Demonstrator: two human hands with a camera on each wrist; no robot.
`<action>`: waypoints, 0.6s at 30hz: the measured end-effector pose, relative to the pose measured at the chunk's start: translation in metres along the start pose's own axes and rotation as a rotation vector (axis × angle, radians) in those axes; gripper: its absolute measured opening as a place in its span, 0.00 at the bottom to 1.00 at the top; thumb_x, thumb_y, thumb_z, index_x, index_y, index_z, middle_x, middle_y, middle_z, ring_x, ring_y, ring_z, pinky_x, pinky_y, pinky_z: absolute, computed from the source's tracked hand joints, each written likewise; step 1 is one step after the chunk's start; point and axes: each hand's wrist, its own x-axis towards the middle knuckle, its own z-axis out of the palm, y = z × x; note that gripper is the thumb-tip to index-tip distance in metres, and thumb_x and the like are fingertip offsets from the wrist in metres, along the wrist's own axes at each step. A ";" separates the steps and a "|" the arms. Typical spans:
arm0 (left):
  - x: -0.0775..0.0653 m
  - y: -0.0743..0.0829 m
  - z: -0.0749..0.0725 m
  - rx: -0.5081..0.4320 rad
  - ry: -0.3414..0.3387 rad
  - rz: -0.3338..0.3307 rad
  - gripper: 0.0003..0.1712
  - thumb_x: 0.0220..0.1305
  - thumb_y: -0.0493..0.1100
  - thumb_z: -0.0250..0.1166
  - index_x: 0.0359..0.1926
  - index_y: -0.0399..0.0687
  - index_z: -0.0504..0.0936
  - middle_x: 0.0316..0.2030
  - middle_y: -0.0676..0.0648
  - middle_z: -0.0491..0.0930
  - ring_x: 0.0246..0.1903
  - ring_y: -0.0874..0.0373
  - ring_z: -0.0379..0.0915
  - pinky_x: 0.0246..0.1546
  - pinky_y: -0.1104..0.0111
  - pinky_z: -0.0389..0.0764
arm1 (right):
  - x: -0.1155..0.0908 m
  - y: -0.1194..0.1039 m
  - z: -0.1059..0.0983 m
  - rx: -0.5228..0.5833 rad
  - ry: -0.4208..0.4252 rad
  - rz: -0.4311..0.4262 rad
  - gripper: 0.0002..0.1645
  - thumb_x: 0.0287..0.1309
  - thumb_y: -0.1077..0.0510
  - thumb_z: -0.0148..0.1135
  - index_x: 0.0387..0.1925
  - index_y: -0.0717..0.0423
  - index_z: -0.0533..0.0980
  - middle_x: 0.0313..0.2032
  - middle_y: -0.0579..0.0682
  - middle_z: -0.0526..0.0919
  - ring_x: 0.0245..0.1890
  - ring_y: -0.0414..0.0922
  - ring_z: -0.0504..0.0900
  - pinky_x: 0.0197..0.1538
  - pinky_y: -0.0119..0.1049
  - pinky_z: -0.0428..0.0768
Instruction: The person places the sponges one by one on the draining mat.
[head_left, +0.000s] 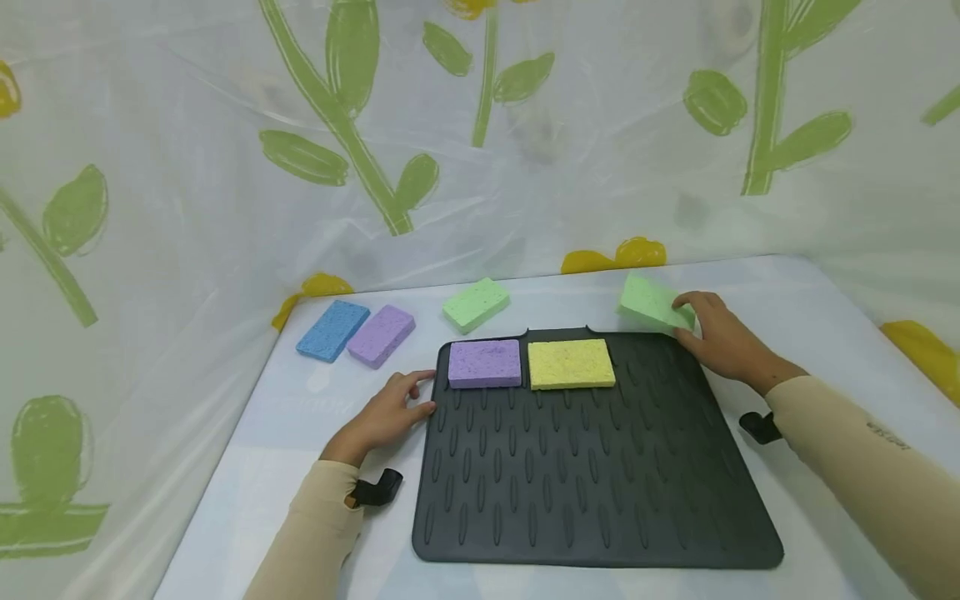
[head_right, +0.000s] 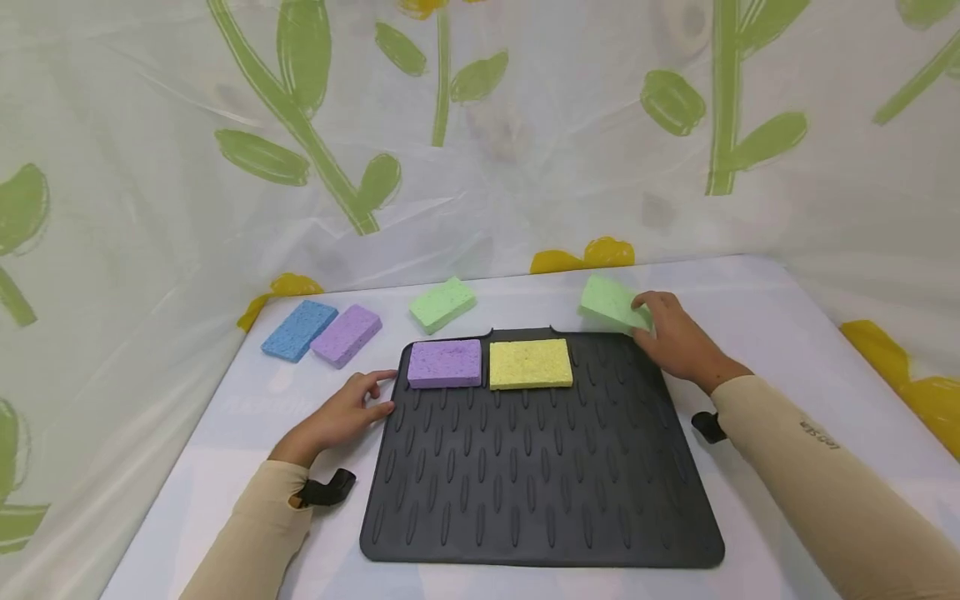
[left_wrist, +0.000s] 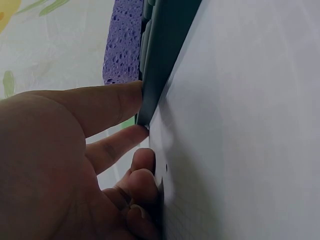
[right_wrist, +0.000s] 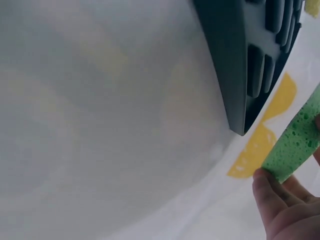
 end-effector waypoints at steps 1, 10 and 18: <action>-0.001 -0.001 0.000 -0.001 -0.002 -0.005 0.33 0.71 0.49 0.62 0.74 0.52 0.65 0.45 0.44 0.69 0.36 0.54 0.63 0.39 0.63 0.66 | -0.003 -0.001 0.001 0.007 -0.004 0.000 0.26 0.72 0.57 0.49 0.64 0.67 0.61 0.70 0.75 0.53 0.68 0.69 0.59 0.63 0.68 0.62; 0.000 0.001 0.000 0.003 -0.008 -0.009 0.33 0.72 0.49 0.61 0.74 0.53 0.64 0.46 0.44 0.69 0.39 0.53 0.65 0.43 0.60 0.67 | -0.023 -0.007 0.002 0.016 0.002 -0.045 0.22 0.66 0.64 0.53 0.60 0.64 0.64 0.68 0.72 0.58 0.59 0.65 0.68 0.55 0.63 0.70; 0.001 0.001 0.000 0.009 -0.011 -0.026 0.33 0.72 0.49 0.61 0.74 0.54 0.64 0.47 0.44 0.69 0.39 0.53 0.65 0.41 0.60 0.67 | -0.033 -0.010 0.005 0.008 -0.031 -0.107 0.19 0.65 0.66 0.54 0.57 0.60 0.67 0.66 0.68 0.63 0.59 0.61 0.69 0.54 0.59 0.71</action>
